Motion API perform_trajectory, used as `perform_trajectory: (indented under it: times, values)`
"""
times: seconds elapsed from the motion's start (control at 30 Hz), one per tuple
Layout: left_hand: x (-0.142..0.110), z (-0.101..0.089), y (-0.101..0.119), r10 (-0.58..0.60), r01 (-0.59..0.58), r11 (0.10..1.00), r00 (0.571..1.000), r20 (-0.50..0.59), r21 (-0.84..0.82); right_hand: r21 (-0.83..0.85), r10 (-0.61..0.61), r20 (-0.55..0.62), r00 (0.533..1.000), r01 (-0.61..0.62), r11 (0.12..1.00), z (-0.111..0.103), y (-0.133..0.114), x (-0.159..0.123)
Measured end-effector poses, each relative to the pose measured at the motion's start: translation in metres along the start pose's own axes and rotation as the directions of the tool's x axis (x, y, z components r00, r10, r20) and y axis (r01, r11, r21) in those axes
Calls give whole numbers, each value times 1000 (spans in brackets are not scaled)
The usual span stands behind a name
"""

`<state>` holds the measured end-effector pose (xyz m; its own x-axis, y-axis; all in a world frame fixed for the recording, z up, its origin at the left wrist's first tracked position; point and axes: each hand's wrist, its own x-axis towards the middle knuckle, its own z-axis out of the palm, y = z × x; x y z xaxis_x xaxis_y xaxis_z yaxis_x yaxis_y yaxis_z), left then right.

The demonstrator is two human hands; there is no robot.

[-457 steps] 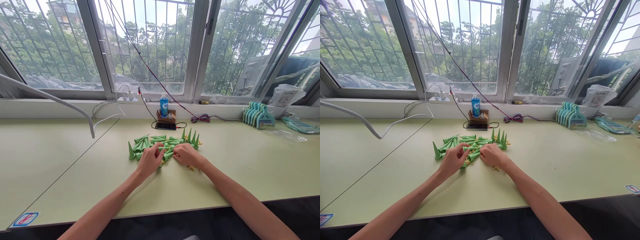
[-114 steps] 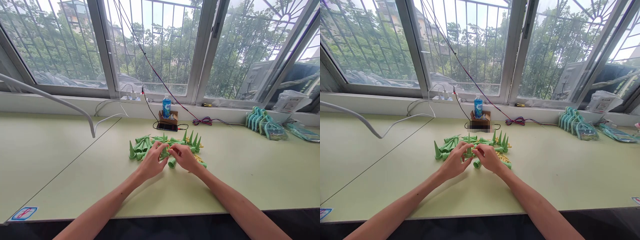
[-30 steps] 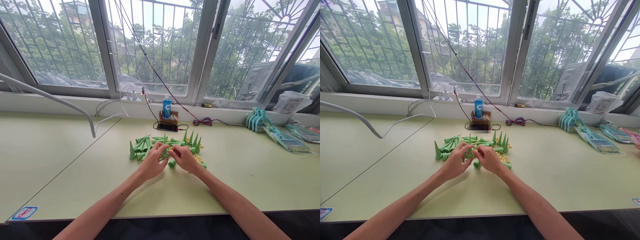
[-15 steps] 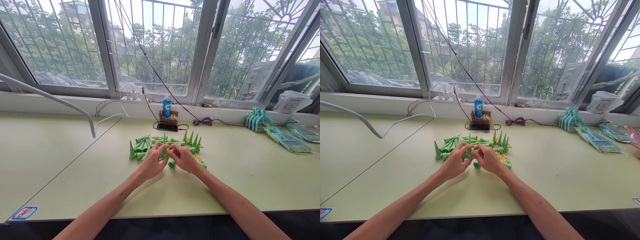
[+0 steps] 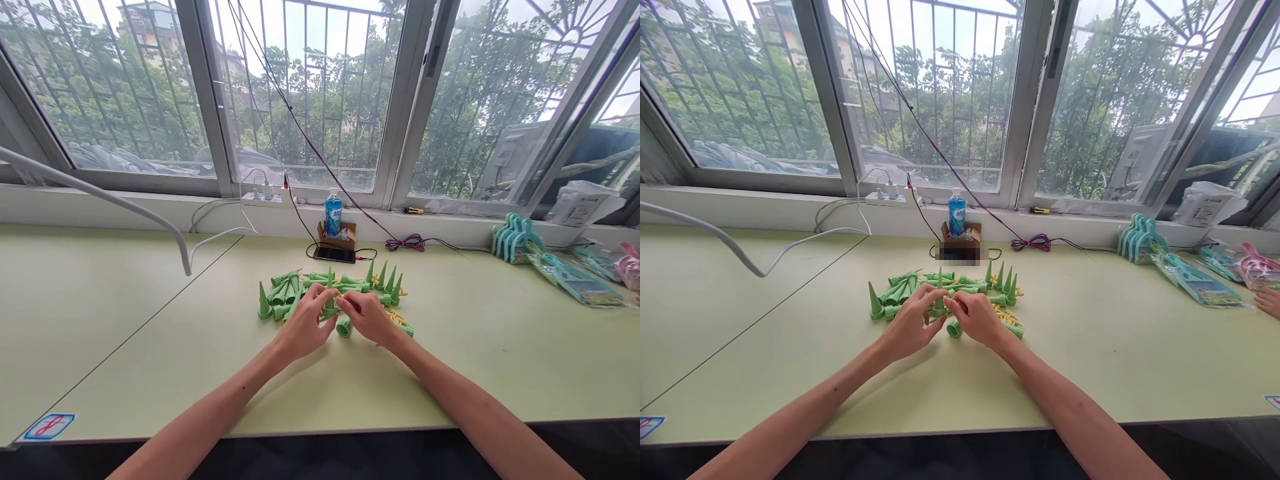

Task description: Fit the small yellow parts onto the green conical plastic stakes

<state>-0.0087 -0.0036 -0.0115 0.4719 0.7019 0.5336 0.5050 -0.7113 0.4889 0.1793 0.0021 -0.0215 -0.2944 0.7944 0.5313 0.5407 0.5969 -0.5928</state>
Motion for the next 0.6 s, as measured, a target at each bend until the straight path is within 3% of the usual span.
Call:
perform_trajectory:
  times: [0.6]
  values:
    - [0,0,1,-2,2,1000,1000,9,12,20,-11,4,1000,11,1000,1,0,0]
